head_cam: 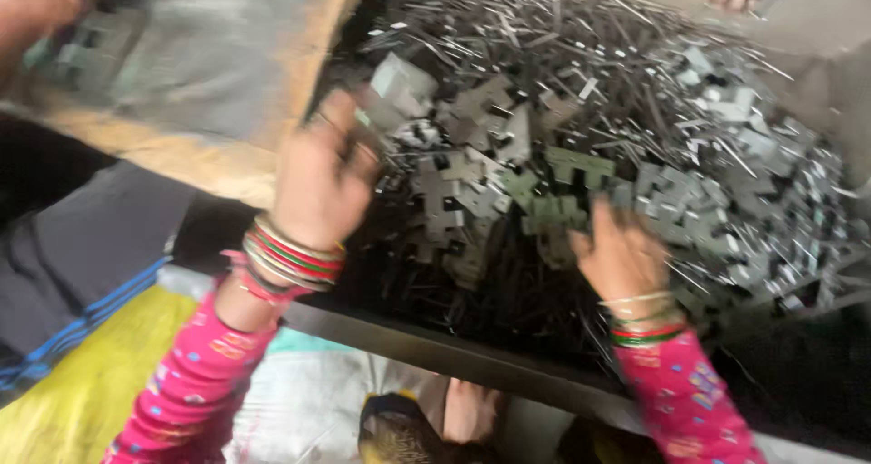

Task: The person inserts metal rods into metal hinge plates by hand, working from a large bin of mixed parts. They repeatedly pick up a hinge plate and a rod, align them, and push the rod through the plate's holes.

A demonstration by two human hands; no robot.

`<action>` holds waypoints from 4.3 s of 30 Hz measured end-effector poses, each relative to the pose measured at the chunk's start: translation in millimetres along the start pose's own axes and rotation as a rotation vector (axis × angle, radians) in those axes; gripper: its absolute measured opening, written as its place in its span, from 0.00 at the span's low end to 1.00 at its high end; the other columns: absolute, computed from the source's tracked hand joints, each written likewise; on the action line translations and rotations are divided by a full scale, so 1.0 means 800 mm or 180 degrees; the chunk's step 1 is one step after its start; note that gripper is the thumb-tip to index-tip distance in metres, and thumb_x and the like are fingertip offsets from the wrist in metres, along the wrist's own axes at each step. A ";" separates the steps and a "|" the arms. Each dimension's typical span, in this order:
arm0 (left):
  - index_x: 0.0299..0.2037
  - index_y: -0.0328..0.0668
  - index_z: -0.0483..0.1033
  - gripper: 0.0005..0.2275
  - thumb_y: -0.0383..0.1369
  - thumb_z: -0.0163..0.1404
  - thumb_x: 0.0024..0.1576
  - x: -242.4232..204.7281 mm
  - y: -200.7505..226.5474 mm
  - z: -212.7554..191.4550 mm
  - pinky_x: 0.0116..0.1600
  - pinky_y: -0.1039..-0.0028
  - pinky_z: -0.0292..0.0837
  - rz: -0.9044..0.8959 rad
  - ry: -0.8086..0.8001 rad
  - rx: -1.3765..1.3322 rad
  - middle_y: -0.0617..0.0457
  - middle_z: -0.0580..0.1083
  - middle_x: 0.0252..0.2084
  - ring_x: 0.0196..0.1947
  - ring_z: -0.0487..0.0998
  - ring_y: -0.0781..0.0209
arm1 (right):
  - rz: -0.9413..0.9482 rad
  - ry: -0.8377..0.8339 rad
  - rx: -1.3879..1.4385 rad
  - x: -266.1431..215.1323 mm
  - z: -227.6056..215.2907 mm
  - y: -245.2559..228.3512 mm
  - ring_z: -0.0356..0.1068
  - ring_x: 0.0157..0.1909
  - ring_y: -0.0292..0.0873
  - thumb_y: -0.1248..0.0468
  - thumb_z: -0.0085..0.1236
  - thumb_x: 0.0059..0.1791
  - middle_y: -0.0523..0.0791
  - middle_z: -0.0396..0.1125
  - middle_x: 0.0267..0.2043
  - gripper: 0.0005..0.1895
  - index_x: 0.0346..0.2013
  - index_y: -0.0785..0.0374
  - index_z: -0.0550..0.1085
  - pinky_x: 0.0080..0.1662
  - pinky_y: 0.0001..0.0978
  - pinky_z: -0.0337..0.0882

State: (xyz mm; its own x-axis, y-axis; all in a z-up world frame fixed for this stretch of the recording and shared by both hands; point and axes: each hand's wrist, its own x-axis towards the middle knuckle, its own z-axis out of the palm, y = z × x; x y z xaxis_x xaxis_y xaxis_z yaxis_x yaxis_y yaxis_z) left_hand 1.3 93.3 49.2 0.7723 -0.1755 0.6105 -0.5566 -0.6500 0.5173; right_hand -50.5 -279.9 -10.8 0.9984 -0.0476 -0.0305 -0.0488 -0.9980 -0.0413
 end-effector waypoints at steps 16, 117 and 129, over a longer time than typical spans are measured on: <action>0.54 0.33 0.70 0.17 0.32 0.60 0.61 0.028 -0.050 -0.026 0.55 0.52 0.68 0.0119 0.0348 0.1903 0.35 0.72 0.49 0.49 0.73 0.35 | -0.0150 0.1318 0.1588 0.018 0.035 0.065 0.69 0.42 0.55 0.64 0.60 0.51 0.52 0.70 0.38 0.10 0.45 0.64 0.74 0.45 0.49 0.69; 0.51 0.48 0.74 0.19 0.38 0.55 0.49 -0.025 0.121 0.246 0.65 0.55 0.64 0.2198 -0.2359 0.1213 0.44 0.72 0.57 0.63 0.69 0.49 | 0.1365 0.1221 0.7624 0.040 0.002 0.193 0.72 0.47 0.55 0.45 0.47 0.56 0.60 0.71 0.48 0.31 0.51 0.75 0.72 0.49 0.44 0.76; 0.51 0.40 0.82 0.10 0.30 0.53 0.62 0.008 0.003 0.196 0.37 0.66 0.77 -0.0676 -0.1122 -0.1448 0.49 0.78 0.35 0.30 0.78 0.57 | -0.0588 0.1858 -0.0274 0.158 0.091 0.049 0.74 0.38 0.58 0.64 0.64 0.30 0.51 0.70 0.37 0.19 0.35 0.59 0.76 0.38 0.51 0.73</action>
